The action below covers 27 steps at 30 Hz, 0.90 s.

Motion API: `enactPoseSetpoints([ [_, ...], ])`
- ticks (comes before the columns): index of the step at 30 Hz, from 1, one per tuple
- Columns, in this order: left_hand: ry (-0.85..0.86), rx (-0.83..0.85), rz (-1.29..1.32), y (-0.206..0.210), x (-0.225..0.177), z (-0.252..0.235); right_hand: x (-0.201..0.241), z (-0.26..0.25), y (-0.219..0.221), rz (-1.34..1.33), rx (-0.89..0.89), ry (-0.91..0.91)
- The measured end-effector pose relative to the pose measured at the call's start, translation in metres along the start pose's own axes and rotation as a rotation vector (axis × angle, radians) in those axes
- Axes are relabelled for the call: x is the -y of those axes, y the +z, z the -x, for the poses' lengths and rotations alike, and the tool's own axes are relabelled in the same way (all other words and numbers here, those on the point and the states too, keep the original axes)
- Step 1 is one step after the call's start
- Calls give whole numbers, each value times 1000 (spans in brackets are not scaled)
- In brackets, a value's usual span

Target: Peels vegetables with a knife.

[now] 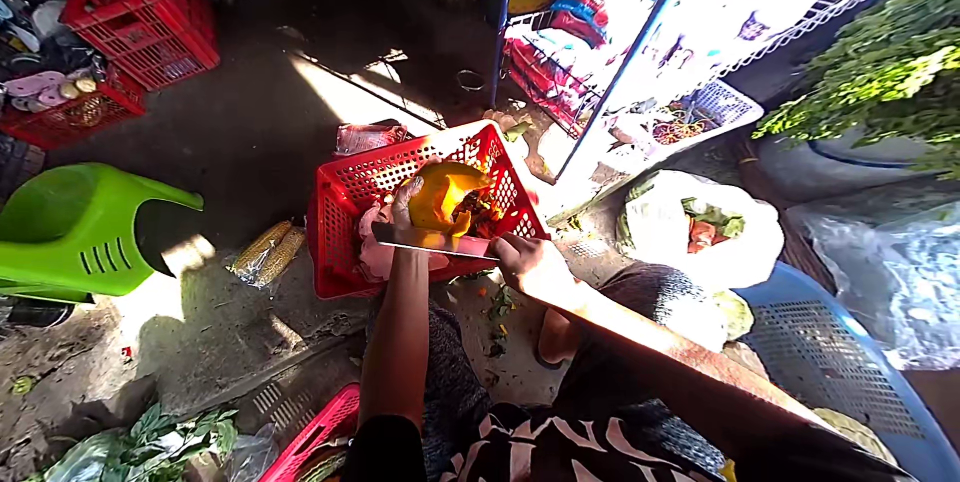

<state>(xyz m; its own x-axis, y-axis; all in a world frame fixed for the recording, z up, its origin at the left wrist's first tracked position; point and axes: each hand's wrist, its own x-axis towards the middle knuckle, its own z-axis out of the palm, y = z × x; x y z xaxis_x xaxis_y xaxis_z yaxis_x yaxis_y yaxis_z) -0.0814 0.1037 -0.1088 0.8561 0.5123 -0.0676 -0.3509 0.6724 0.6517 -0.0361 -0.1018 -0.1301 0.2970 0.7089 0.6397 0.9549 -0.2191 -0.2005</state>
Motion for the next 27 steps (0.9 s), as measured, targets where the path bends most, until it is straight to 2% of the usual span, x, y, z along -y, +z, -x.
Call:
enactPoseSetpoints([
  [2,-52,-18,-27,4,4,2,-2,-2,5,0,-25,-15],
  [4,-24,-21,51,-4,19,-2,-1,-3,9,-25,-28,29],
  [6,78,-125,63,2,20,-1,-4,-4,10,-61,80,132],
  [8,95,-236,46,12,19,3,-11,0,15,-78,166,207],
  [11,23,-278,101,20,24,-1,-24,2,20,-76,128,182],
  [14,2,-204,196,10,22,-7,-44,-9,15,-159,150,105],
  [17,-41,-140,111,10,0,-15,-75,-23,10,-204,200,-29],
  [19,-110,-35,-72,1,-12,-23,-82,-31,6,-215,235,-82],
  [20,-126,-42,-172,-1,-14,-23,-82,-32,7,-207,237,-94],
  [22,-102,-123,-264,-1,-12,-24,-81,-30,15,-169,195,-88],
  [27,-110,-301,-244,-6,-5,-28,-74,-26,35,-79,124,-26],
])
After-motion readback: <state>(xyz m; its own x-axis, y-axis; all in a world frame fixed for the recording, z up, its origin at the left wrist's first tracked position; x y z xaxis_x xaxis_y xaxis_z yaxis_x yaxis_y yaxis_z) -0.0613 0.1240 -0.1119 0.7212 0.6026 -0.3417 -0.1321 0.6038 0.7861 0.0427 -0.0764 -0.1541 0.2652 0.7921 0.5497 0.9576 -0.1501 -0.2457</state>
